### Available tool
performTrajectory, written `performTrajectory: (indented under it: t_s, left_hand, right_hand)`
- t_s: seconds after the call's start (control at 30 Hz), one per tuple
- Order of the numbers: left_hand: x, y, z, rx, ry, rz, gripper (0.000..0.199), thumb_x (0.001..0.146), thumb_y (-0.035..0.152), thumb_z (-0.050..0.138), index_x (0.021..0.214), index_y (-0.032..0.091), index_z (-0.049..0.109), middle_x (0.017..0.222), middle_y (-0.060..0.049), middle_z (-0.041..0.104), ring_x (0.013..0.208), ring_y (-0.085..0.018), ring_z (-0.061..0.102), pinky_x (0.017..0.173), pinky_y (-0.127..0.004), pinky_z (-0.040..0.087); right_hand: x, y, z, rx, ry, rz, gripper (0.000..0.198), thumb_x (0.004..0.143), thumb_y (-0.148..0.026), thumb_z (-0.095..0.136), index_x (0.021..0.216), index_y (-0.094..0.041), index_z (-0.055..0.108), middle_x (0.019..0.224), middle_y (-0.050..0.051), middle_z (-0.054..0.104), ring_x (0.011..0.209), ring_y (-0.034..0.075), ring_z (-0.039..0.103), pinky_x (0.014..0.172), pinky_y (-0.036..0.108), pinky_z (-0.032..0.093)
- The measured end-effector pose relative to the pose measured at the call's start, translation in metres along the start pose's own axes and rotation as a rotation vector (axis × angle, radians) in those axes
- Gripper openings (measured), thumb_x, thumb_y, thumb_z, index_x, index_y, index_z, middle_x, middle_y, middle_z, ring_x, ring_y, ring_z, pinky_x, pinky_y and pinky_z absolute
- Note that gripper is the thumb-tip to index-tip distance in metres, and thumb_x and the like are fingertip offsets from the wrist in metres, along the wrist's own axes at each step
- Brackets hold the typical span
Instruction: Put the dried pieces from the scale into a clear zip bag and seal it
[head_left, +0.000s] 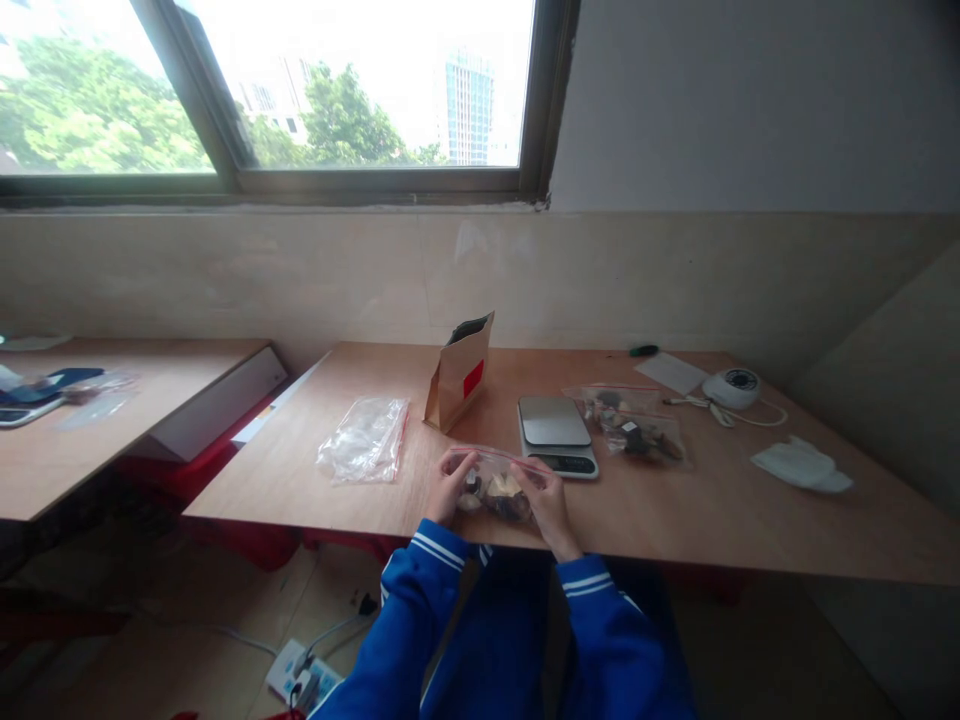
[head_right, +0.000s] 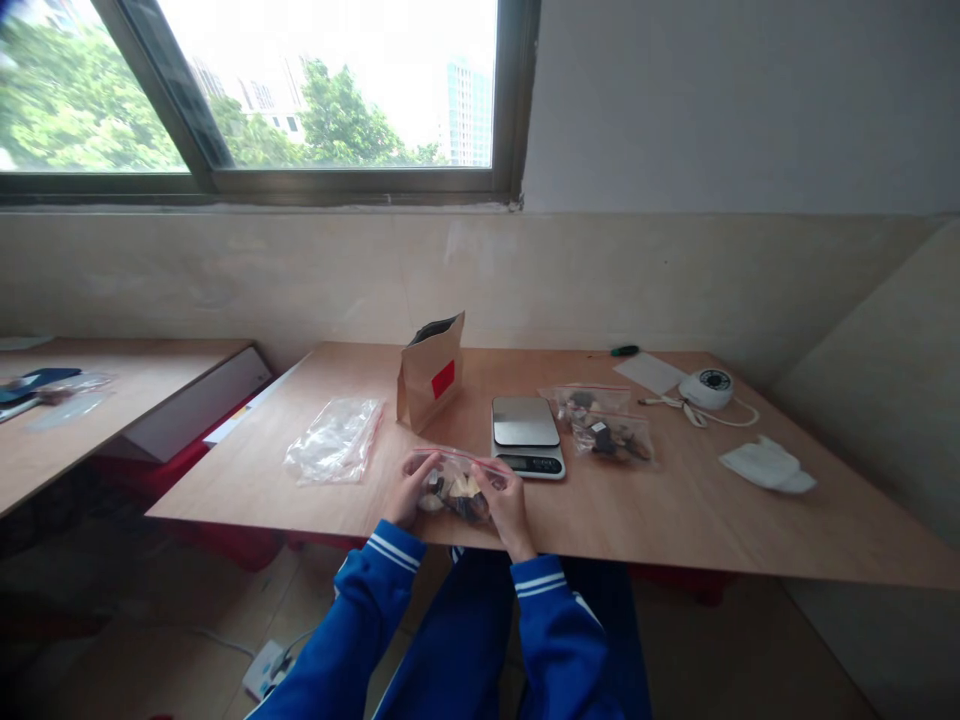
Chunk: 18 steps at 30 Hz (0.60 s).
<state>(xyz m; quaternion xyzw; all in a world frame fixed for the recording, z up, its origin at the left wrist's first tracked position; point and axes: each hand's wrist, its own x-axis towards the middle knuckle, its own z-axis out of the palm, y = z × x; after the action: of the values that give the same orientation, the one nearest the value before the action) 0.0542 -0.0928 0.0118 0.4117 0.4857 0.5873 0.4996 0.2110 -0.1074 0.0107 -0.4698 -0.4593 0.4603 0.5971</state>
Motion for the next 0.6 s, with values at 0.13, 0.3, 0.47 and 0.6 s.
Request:
performTrajectory:
  t_s: [0.13,0.3,0.47,0.6]
  left_hand:
    - [0.0011,-0.0052,0.0007,-0.078,-0.052,-0.007,0.033,0.068,0.047,0.070,0.077,0.017,0.066,0.064,0.001,0.062,0.062,-0.013,0.058,0.060,-0.025,0.046]
    - [0.0020,-0.0068,0.0027,-0.063,-0.076,-0.022,0.032,0.063,0.042,0.075,0.078,0.015,0.068,0.071,-0.003,0.067,0.070,-0.015,0.061,0.066,-0.026,0.047]
    - [0.0015,-0.0031,0.0018,-0.002,-0.094,-0.044,0.034,0.064,0.044,0.075,0.075,0.013,0.070,0.069,-0.005,0.067,0.067,-0.015,0.061,0.063,-0.025,0.046]
    - [-0.0004,-0.0015,0.0010,0.042,-0.071,-0.095,0.036,0.063,0.045,0.076,0.076,0.012,0.071,0.071,-0.006,0.067,0.066,-0.015,0.061,0.056,-0.023,0.044]
  right_hand:
    - [0.0002,0.0062,-0.0025,0.064,-0.087,0.054,0.035,0.070,-0.043,0.072,0.093,-0.018,0.069,0.085,0.006,0.073,0.077,0.022,0.067,0.070,0.031,0.052]
    - [-0.0004,0.0100,-0.0070,0.061,-0.115,0.070,0.033,0.069,-0.044,0.073,0.089,-0.018,0.071,0.083,0.006,0.074,0.077,0.023,0.068,0.070,0.032,0.053]
    - [-0.0013,0.0074,-0.0049,0.065,-0.080,0.056,0.029,0.068,-0.042,0.074,0.086,-0.019,0.071,0.081,0.005,0.074,0.076,0.023,0.068,0.071,0.033,0.052]
    - [-0.0014,0.0083,-0.0048,0.060,-0.053,0.025,0.024,0.071,-0.039,0.073,0.084,-0.018,0.072,0.082,0.004,0.073,0.079,0.022,0.067,0.075,0.032,0.051]
